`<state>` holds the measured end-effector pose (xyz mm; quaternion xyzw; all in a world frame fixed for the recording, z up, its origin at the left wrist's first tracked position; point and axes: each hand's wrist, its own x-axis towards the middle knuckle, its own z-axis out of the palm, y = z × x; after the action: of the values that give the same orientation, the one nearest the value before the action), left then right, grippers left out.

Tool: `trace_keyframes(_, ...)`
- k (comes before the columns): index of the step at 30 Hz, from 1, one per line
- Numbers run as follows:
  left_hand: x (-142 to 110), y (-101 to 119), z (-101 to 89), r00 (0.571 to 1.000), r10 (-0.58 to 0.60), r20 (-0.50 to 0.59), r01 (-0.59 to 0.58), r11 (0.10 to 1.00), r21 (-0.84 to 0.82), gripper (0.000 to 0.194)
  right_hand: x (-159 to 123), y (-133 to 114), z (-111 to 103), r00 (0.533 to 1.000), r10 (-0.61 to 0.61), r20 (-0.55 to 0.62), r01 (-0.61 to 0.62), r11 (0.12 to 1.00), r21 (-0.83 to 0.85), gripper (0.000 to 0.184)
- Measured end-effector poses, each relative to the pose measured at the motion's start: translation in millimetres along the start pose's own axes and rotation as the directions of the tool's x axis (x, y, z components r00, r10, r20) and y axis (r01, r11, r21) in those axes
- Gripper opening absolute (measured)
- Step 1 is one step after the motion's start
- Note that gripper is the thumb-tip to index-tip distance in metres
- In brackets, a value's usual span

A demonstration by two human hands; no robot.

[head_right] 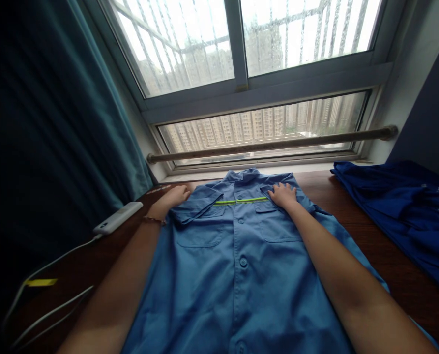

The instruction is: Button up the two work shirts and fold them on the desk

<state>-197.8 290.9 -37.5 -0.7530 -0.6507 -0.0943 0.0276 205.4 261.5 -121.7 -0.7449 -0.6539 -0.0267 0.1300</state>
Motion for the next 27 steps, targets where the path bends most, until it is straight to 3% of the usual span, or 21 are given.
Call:
trace_keyframes(5, -11.2, 46.2, 60.3, 0.992, 0.113, 0.060, -0.113, 0.993, -0.018, 0.049, -1.4, -1.6, -2.2, 1.000, 0.002, 0.005, -0.003, 1.000, 0.007, 0.051)
trace_keyframes(9, -14.7, 47.3, 78.5, 0.989, 0.131, 0.066, -0.130, 0.991, -0.026, 0.049, -1.6, -2.3, -3.8, 1.000, 0.006, 0.012, -0.006, 1.000, 0.013, 0.051)
trace_keyframes(15, -12.0, 43.3, 78.2, 0.993, 0.103, 0.054, -0.099, 0.993, -0.064, 0.050, -2.1, -2.6, -3.1, 1.000, 0.000, -0.005, 0.001, 0.998, 0.057, 0.050)
trace_keyframes(18, -7.9, 41.6, 76.1, 0.999, -0.050, -0.015, 0.047, 0.986, -0.160, 0.053, 3.5, 1.6, -5.5, 0.998, 0.025, -0.049, -0.014, 0.977, 0.211, 0.047)
trace_keyframes(23, 5.3, 12.8, 51.1, 0.924, -0.330, -0.194, 0.264, 0.916, -0.302, 0.044, 21.8, 29.3, -19.1, 0.963, 0.232, -0.138, -0.164, 0.908, 0.385, 0.041)
trace_keyframes(27, 4.7, -18.9, 35.5, 0.874, -0.444, -0.196, 0.380, 0.878, -0.291, 0.035, 27.5, 62.0, -28.3, 0.901, 0.416, -0.125, -0.308, 0.814, 0.492, 0.041)
